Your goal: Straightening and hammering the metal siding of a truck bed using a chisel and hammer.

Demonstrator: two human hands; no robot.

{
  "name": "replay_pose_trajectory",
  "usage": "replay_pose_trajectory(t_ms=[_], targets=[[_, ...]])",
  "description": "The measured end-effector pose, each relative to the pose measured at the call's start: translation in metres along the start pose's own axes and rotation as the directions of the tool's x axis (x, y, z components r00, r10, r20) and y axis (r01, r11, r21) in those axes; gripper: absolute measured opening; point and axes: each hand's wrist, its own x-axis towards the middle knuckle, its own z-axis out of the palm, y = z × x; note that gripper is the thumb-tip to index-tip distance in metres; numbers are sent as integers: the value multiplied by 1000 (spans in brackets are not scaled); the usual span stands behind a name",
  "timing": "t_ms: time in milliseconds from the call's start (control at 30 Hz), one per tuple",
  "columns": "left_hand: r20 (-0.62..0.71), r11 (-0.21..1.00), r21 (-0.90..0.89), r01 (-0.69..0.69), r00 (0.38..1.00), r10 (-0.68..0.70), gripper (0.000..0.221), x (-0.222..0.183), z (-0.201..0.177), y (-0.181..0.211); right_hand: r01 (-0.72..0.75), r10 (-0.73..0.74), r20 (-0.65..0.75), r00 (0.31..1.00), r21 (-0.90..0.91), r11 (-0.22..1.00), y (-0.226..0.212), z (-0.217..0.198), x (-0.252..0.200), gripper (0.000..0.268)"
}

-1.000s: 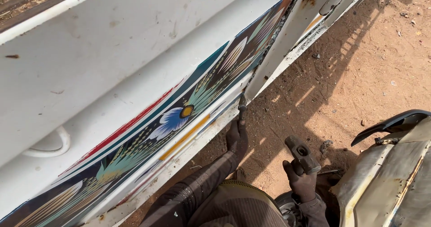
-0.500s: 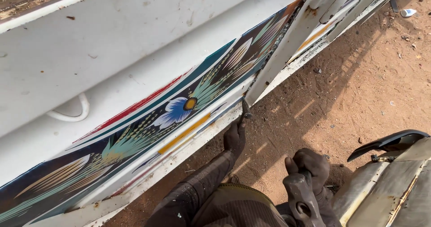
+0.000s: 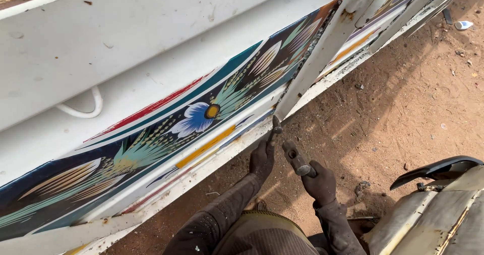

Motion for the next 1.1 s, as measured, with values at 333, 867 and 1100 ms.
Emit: replay_pose_trajectory(t_ms=[333, 867, 1100], targets=[[-4, 990, 103, 94, 996, -94, 51, 4, 9, -9, 473, -257, -467, 846, 436, 766, -143, -132, -4, 37], [40, 982, 91, 164, 985, -168, 57, 0, -12, 18, 685, -326, -653, 683, 420, 595, -127, -154, -6, 26], [35, 981, 132, 140, 989, -146, 44, -2, -15, 25, -85, 84, -17, 996, -138, 987, -27, 25, 8, 33]])
